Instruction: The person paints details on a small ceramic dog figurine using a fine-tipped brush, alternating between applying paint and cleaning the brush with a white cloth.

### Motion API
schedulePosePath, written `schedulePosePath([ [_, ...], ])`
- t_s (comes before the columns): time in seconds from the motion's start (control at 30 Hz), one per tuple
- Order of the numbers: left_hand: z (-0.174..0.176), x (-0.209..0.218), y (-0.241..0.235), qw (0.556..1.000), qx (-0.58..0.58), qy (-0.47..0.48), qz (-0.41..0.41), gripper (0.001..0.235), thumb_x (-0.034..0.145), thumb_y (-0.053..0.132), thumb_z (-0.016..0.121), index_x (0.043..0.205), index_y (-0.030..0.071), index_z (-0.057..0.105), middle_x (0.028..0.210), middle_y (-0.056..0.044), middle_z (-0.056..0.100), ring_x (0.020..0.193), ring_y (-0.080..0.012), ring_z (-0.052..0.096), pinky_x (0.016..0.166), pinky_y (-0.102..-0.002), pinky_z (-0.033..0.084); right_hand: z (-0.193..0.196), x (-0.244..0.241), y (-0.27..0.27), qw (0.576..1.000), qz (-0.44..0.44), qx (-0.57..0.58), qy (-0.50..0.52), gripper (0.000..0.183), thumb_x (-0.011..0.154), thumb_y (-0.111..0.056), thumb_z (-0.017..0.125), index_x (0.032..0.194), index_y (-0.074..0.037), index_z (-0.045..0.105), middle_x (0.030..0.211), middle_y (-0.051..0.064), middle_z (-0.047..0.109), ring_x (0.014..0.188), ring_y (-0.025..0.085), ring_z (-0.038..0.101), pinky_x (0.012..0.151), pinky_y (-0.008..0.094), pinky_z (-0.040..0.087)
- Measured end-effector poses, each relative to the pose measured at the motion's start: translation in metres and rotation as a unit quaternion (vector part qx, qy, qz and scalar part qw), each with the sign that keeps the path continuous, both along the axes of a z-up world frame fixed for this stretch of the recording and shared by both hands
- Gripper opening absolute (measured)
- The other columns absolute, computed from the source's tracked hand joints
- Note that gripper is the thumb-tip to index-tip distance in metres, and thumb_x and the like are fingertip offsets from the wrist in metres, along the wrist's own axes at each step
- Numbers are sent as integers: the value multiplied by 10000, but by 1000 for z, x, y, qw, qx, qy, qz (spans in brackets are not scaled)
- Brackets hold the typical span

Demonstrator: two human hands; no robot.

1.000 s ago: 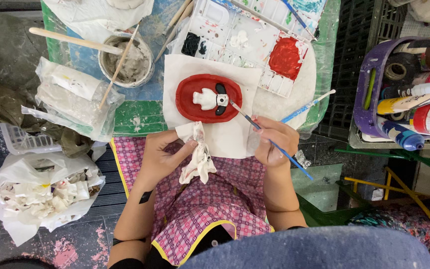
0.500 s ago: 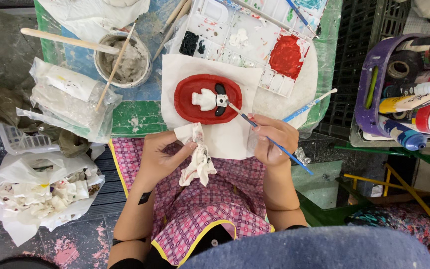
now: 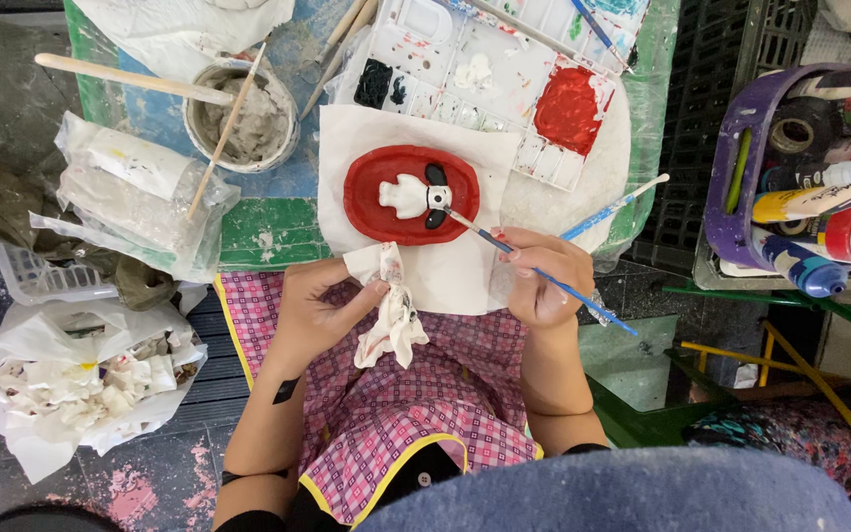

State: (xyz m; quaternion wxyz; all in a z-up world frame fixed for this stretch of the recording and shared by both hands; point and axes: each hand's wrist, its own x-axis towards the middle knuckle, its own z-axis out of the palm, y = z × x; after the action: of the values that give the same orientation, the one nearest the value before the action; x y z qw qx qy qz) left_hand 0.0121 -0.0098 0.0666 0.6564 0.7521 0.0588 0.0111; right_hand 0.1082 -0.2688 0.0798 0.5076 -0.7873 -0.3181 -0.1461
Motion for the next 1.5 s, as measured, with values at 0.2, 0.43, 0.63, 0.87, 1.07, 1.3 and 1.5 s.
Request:
schedulePosePath([
  [0.2, 1, 0, 0, 1000, -14, 4, -2, 242, 867, 62, 795, 1103, 18, 766, 850, -80, 783, 746, -73, 715, 672, -236, 544, -5, -2, -4, 999, -19, 31, 26, 150, 1111, -170, 549, 1075, -25, 536, 1014, 253, 734, 718, 223, 726, 683, 322, 610],
  [0.43, 0, -1, 0, 1000, -13, 6, -2, 229, 866, 59, 798, 1088, 12, 768, 831, -76, 774, 730, -70, 699, 661, -236, 533, -1, 1, 0, 1000, -1, 15, 24, 109, 1105, -125, 556, 1065, -24, 548, 1020, 255, 734, 735, 239, 732, 683, 325, 616],
  [0.63, -1, -1, 0, 1000, -14, 3, -1, 233, 865, 57, 799, 1091, 10, 766, 825, -75, 770, 722, -67, 694, 653, -233, 526, 3, 3, 2, 1000, 5, 8, 18, 73, 1092, -91, 542, 1058, -28, 555, 1011, 247, 736, 729, 244, 732, 671, 320, 612],
  [0.87, -3, -1, 0, 1000, -9, 4, -1, 233, 864, 59, 798, 1090, 12, 768, 815, -68, 769, 711, -61, 699, 636, -233, 524, -7, -3, -7, 999, -4, 34, 22, 120, 1099, -150, 556, 1063, -39, 529, 986, 268, 721, 709, 242, 722, 659, 333, 614],
  [1.07, 9, -3, -7, 999, -24, 39, 13, 221, 867, 73, 802, 1079, 18, 775, 776, -61, 769, 652, -55, 678, 571, -224, 494, -19, -16, -14, 961, -64, 237, 132, 280, 1103, -288, 603, 1131, -50, 458, 965, 224, 677, 730, 237, 682, 610, 315, 608],
  [1.3, 32, -6, -20, 999, 29, -38, -5, 259, 866, 103, 809, 1111, 29, 767, 820, -76, 762, 652, -84, 700, 593, -233, 512, -13, -49, -8, 939, 28, 251, 234, 283, 1060, -247, 663, 1110, -31, 488, 917, 238, 681, 710, 238, 691, 665, 364, 612],
  [1.5, 40, -14, -25, 994, 71, -81, -16, 272, 852, 108, 821, 1112, 42, 777, 784, -82, 737, 602, -137, 692, 555, -254, 503, -16, -52, -5, 947, 30, 236, 216, 241, 1077, -203, 658, 1111, -33, 489, 882, 216, 687, 700, 212, 680, 678, 350, 629],
])
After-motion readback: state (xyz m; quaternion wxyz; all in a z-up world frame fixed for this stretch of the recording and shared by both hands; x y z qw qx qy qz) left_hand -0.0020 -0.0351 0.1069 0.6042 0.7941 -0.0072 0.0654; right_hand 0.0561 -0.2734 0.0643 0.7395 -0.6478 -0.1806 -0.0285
